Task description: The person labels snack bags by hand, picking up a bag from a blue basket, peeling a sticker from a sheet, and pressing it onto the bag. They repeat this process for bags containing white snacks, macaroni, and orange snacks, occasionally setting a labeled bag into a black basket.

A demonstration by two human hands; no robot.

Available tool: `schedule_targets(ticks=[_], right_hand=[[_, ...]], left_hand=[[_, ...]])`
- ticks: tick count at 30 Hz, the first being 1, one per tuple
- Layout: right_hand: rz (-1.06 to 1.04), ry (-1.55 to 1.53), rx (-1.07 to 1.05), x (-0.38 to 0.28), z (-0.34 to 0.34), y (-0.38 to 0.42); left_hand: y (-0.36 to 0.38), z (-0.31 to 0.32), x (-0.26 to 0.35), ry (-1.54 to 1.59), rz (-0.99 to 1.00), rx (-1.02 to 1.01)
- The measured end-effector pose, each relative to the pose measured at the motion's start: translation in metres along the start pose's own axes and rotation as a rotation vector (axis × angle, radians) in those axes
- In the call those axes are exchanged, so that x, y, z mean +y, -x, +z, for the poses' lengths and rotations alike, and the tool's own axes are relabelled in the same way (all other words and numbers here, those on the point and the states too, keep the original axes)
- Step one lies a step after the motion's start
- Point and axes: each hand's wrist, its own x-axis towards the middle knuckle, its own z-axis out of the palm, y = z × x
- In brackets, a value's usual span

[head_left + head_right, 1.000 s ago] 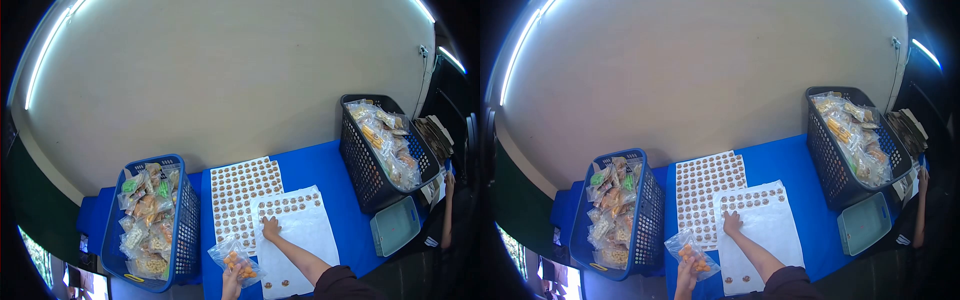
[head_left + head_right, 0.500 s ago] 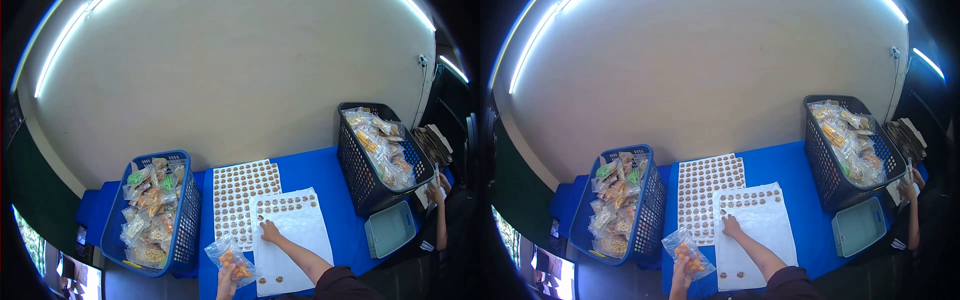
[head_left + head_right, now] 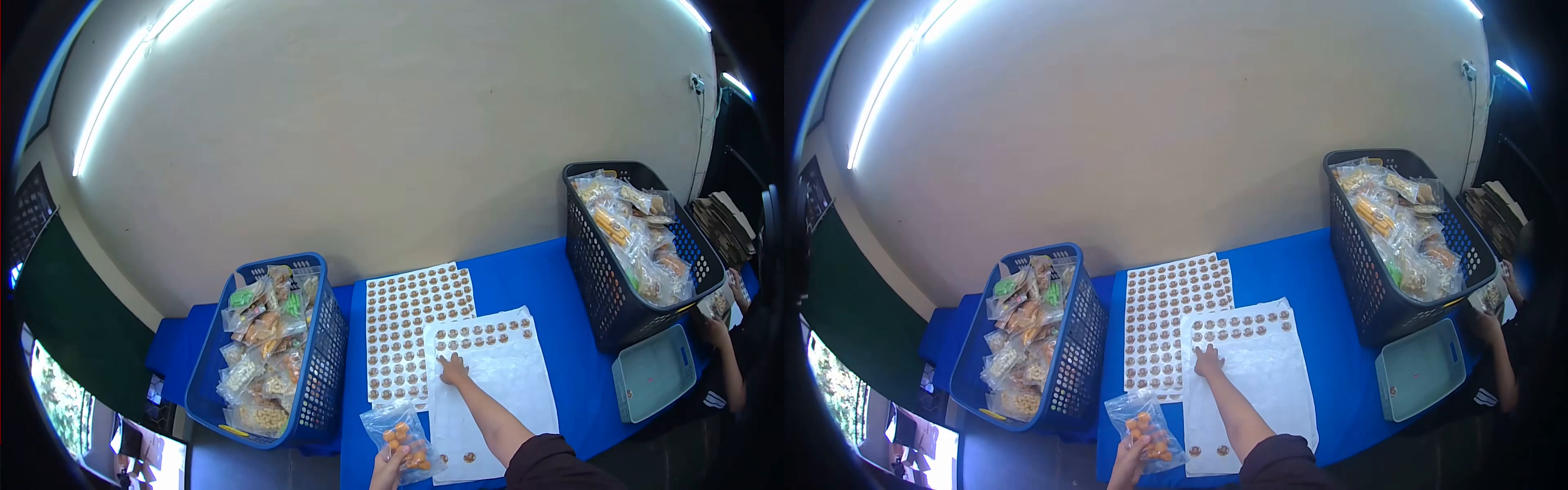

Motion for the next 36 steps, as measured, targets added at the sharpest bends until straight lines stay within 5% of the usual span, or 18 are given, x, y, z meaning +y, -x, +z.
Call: schedule_targets(ticks=[5, 11, 15, 16, 21, 28, 36], right_hand=[[-0.139, 0.163, 0.159, 0.011, 0.027, 0.01], [-0.31, -0.047, -0.063, 0.026, -0.008, 0.033], [-0.286, -1.078, 0.021, 0.057, -0.046, 0.079], [-0.1, -1.2, -0.028, 0.06, -0.071, 0.108], [-0.042, -1.534, -0.054, 0.135, -0.134, 0.206], [-0.069, -1.696, 0.261, 0.168, -0.206, 0.31], [-0.274, -1.529, 0.21, 0.161, -0.266, 0.352]], left_hand=[[0.009, 0.004, -0.002, -0.053, 0.051, -0.011], [0.023, 0.014, -0.023, 0.022, 0.09, -0.037], [0.027, 0.051, -0.014, -0.018, 0.058, 0.027], [0.023, 0.056, -0.018, -0.007, 0.079, -0.004], [-0.002, 0.1, -0.033, -0.046, 0.039, -0.119], [-0.018, 0.195, -0.048, -0.118, 0.031, -0.405], [0.007, 0.252, -0.051, -0.227, 0.003, -0.503]])
